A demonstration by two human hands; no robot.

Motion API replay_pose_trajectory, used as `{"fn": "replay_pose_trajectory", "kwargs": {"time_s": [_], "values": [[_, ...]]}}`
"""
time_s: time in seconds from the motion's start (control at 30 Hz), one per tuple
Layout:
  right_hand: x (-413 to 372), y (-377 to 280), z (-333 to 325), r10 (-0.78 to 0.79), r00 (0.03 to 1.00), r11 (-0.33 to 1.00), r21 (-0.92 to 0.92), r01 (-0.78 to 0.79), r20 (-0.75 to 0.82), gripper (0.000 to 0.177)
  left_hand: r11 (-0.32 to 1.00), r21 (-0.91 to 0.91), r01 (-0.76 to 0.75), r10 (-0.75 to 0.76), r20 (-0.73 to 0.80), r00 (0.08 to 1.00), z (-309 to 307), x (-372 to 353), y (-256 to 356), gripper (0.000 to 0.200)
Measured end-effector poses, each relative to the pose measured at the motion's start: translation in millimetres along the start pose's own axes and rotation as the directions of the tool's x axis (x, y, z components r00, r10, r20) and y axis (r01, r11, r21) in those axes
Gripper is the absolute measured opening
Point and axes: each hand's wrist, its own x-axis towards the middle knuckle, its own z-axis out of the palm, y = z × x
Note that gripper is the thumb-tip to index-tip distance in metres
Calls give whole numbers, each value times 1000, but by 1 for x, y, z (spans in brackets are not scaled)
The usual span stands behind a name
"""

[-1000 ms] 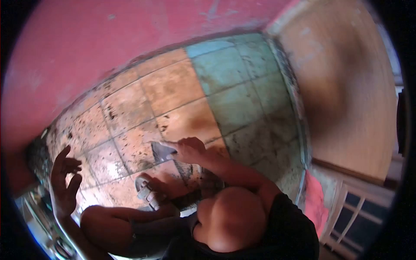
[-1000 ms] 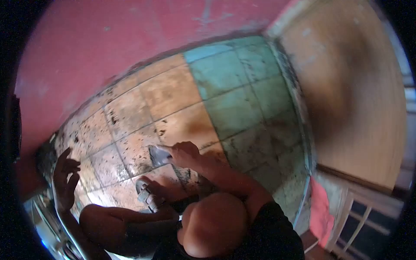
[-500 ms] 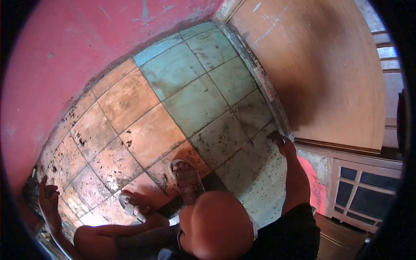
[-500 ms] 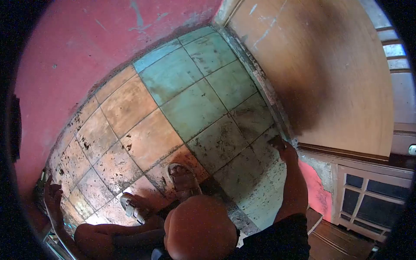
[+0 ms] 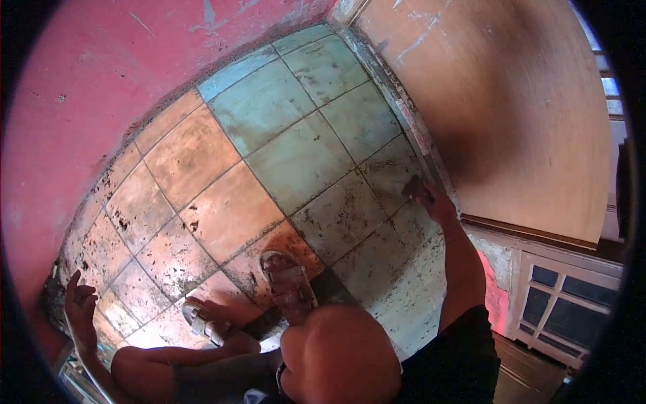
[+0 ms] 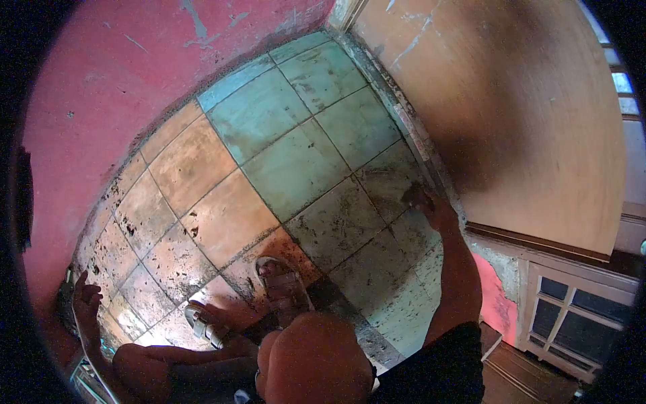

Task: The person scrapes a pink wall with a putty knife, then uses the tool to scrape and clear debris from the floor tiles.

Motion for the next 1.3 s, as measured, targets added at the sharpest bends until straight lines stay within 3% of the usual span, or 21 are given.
{"fn": "replay_pose_trajectory", "kwargs": {"time_s": [0.03,0.13,0.23,0.3,0.4,0.5,0.57,0.63,0.7,0.8,0.87,0.93,1.07,1.1,1.17,1.23,1.3], "values": [[1,-18,7,-11,1000,997,74,13,-19,69,1000,11,1,0,-8,1000,4,4,10,67],[25,-73,7,-181,983,983,12,181,32,71,1000,23,-9,10,-7,1000,9,6,19,65],[16,-116,-41,-222,971,971,-68,229,89,73,996,92,10,-5,-54,999,11,0,27,65],[36,-77,-53,-154,988,984,-92,153,-1,72,999,27,18,-16,-71,997,9,-12,25,63],[42,-51,-56,-157,987,926,-346,153,17,69,997,-5,77,-77,6,997,1,-17,7,63],[70,-90,-44,-275,955,925,-240,294,110,67,999,26,26,-25,-43,999,6,-5,17,64],[72,-150,-21,-509,848,834,-159,528,146,66,998,58,1,-1,-6,1000,12,2,34,64],[44,-223,-2,-608,751,745,-142,652,258,65,998,64,-1,-1,18,1000,16,7,46,63],[8,-271,6,-675,704,658,-252,710,222,63,993,107,-44,46,-15,999,18,5,52,62],[5,-224,9,-534,842,844,10,536,-73,63,998,54,-16,21,-90,996,13,-14,29,64],[-3,-162,-23,-320,944,947,-9,320,-80,63,999,35,20,-17,-77,997,-4,-24,2,65],[-1,-85,-35,-107,991,963,-240,122,75,69,999,-12,49,-49,-76,996,-8,-29,-6,68],[2,-64,-1,-289,953,947,-117,299,94,70,1000,-3,-4,4,-49,999,-17,-16,-18,72],[5,-97,11,-330,938,942,-34,335,108,70,1000,-6,-25,24,-41,999,-11,-8,-8,72],[0,-167,35,-520,853,841,-149,520,45,62,998,3,-67,67,-32,997,2,7,12,71],[-19,-234,47,-666,746,735,-152,661,18,63,994,27,-104,105,-36,994,16,19,31,70],[-40,-261,42,-617,786,787,-30,616,-47,64,994,41,-97,98,-5,995,13,20,41,67]]}}
